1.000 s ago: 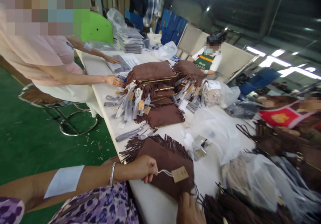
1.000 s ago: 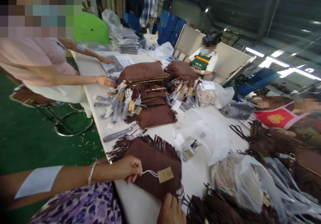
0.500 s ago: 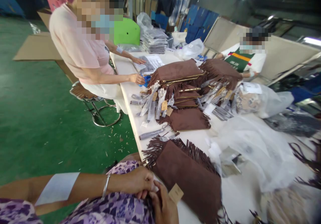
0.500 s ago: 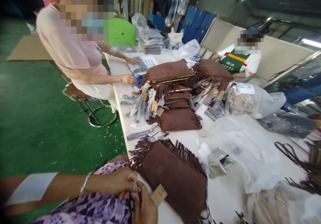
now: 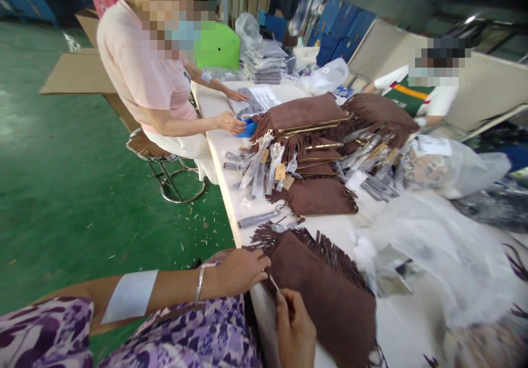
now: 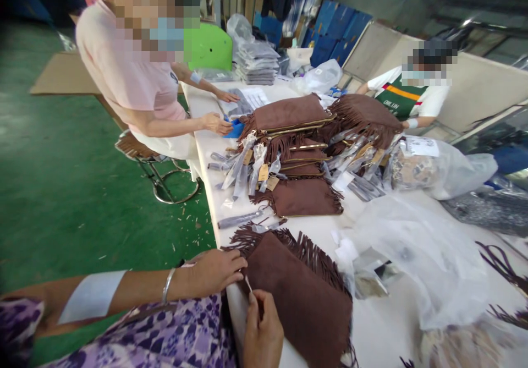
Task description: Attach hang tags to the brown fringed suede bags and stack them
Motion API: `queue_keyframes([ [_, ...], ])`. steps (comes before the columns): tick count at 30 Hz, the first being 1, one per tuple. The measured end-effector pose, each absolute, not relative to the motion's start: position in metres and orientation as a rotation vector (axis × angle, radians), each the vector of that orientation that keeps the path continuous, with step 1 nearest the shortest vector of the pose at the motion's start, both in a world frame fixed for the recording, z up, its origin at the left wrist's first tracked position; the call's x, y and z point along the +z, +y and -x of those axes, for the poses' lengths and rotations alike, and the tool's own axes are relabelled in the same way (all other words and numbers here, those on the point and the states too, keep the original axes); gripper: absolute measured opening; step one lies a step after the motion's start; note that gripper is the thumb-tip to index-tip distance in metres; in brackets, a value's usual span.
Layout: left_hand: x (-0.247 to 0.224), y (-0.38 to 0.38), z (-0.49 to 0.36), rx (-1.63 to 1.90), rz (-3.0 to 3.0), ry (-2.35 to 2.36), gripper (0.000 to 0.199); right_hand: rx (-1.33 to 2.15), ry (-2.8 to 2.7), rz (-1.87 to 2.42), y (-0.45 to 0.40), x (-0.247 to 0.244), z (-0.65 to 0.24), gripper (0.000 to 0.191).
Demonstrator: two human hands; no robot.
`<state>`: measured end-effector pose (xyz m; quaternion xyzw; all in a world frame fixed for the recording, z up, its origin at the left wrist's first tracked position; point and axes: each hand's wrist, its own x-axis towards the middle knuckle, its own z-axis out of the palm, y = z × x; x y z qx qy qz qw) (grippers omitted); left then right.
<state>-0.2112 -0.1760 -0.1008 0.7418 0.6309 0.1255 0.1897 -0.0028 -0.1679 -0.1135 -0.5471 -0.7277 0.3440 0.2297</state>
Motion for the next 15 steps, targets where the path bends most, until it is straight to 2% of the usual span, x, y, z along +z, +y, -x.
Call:
queue_keyframes([
  [4,-0.119,-0.185,0.223,0.192,-1.943,1.856,0.016,1.064,-1.997,1.461,-0.162,-0.107,0.019,0.037],
  [7,-0.125,-0.198,0.234,0.207,-1.887,1.838,0.015,1.088,-2.0,1.498,-0.158,-0.11,0.018,0.04],
  [11,-0.12,-0.204,0.23,0.326,-1.921,1.833,0.014,1.124,-1.989,1.53,-0.154,-0.113,0.006,0.043],
  [15,-0.107,-0.198,0.212,0.233,-1.987,1.792,0.015,1.134,-1.91,1.527,-0.165,-0.116,0.001,0.041],
])
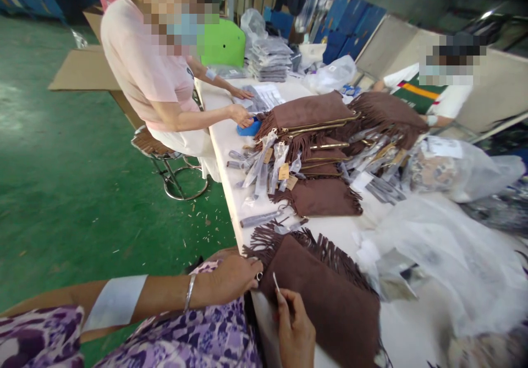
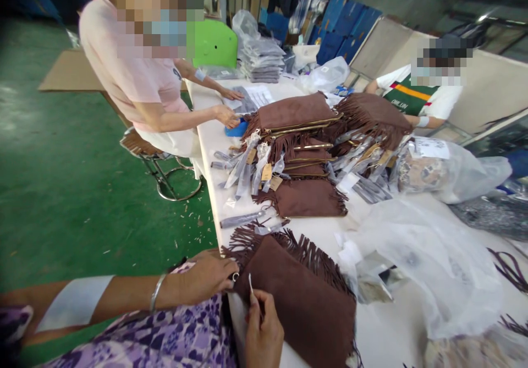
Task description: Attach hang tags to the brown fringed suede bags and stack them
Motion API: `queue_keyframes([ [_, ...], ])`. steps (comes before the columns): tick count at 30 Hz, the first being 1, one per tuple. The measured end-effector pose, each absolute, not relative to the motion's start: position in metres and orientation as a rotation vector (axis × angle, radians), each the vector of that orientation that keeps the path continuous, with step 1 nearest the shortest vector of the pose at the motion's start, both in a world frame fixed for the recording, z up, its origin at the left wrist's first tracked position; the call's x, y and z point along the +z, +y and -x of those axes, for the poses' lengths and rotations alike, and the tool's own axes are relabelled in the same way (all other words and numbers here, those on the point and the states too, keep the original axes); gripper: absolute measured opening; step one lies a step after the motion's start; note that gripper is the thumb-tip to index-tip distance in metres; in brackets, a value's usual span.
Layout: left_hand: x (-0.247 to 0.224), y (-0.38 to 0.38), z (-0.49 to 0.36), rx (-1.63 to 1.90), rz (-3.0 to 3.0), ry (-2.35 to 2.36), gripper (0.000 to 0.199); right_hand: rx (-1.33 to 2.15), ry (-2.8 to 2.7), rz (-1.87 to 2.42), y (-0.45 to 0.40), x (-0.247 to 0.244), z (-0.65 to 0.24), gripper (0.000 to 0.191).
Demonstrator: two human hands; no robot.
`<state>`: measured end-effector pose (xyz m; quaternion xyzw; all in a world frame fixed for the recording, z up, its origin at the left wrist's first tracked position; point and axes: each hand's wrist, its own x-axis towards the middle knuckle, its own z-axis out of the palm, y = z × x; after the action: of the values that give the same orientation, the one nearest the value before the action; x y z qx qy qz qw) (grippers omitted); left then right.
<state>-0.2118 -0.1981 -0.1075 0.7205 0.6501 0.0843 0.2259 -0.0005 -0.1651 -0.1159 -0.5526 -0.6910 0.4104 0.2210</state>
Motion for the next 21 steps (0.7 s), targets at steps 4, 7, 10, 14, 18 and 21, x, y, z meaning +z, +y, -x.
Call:
queue_keyframes([
  [4,-0.103,-0.201,0.195,0.146,-2.057,1.694,0.01,1.157,-1.73,1.558,-0.192,-0.117,-0.01,0.04],
  [7,-0.11,-0.2,0.194,0.111,-2.077,1.672,0.011,1.185,-1.617,1.666,-0.199,-0.112,-0.034,0.041],
  [10,-0.118,-0.186,0.202,0.11,-2.092,1.642,0.008,0.96,-1.609,1.832,-0.187,-0.1,-0.076,0.043],
  [14,-0.109,-0.155,0.216,0.14,-2.088,1.613,0.009,0.58,-1.595,1.992,-0.158,-0.089,-0.133,0.049],
  [18,-0.091,-0.13,0.229,0.125,-2.116,1.686,0.009,0.514,-1.538,2.036,-0.137,-0.094,-0.159,0.047],
  [21,-0.084,-0.125,0.237,0.111,-2.124,1.721,0.009,0.597,-1.512,2.023,-0.134,-0.101,-0.161,0.044],
])
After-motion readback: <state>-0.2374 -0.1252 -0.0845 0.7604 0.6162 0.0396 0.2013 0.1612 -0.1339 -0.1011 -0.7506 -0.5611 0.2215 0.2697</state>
